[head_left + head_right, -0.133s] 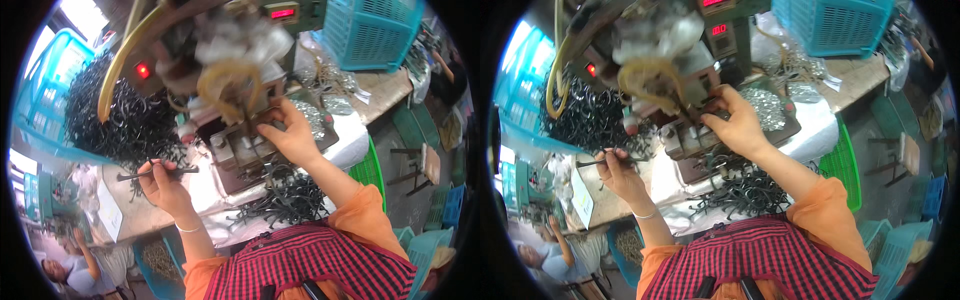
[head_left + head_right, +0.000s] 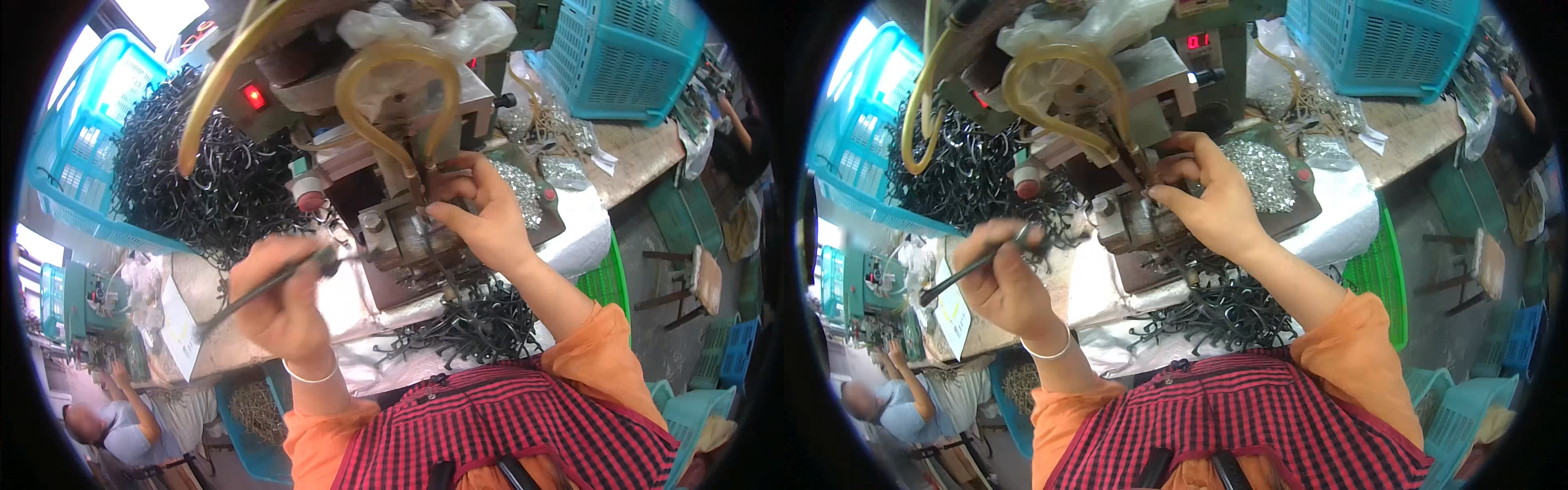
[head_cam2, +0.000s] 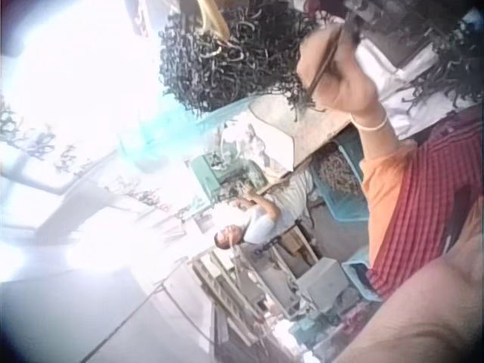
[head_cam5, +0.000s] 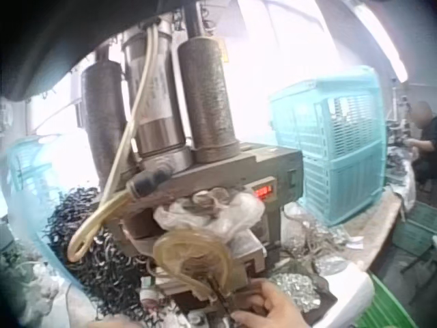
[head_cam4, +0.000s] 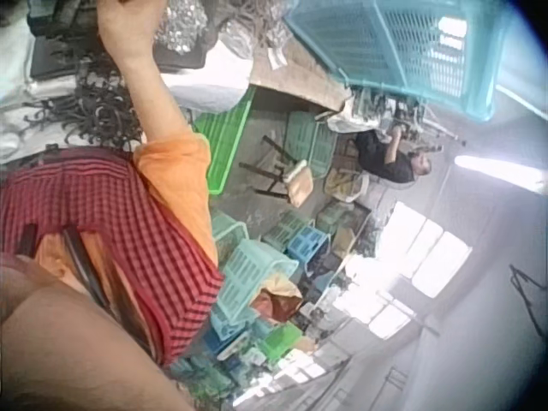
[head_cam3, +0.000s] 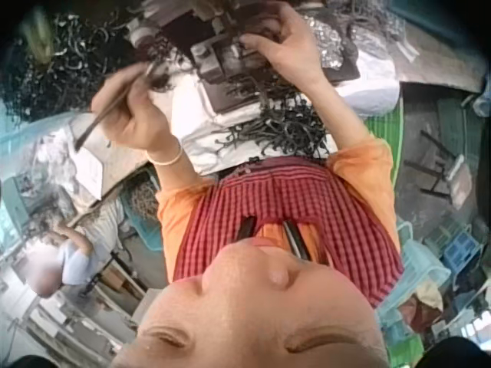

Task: The person repeatedly picks small black hooks and silver beads, inserts them into a press machine, and removes the assembled units. The finished items accumulate on the workbench and in a green basket nearby.

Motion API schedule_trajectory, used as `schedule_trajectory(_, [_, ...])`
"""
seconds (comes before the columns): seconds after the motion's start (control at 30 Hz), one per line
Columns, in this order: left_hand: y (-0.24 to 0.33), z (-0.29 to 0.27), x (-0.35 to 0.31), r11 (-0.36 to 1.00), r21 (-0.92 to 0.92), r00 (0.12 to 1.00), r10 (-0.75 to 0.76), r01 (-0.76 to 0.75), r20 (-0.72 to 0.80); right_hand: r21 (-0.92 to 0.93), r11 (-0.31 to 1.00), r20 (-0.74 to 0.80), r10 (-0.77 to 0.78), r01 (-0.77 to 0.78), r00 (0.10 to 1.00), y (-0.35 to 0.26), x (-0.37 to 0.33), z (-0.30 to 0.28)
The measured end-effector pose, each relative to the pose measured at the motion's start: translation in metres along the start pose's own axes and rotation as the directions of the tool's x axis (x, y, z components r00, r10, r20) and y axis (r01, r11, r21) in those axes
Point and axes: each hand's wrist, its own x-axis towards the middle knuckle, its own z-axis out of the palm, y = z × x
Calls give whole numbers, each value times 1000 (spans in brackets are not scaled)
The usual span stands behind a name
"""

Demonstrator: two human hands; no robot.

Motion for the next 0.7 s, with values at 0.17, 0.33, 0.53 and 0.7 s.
schedule_trajectory(0.17, [-21, 27, 22, 965, 261, 991, 36, -1, -129, 109, 994, -9, -6, 7, 1000, -8, -3, 6])
schedule_trajectory(0.33, [20, 24, 0, 924, -218, 949, -297, 313, 102, -19, 1000, 34, -1, 1, 999, -28, -21, -5])
schedule_trajectory(0.53, [10, 52, -31, -87, -281, 131, -729, 956, 672, -958, 285, -121, -274, -40, 954, 63, -29, -90])
schedule_trajectory(0.7, [7, 71, -24, -281, -318, -22, -779, 905, 626, -913, 406, -99, -333, 48, 938, 92, -23, -108])
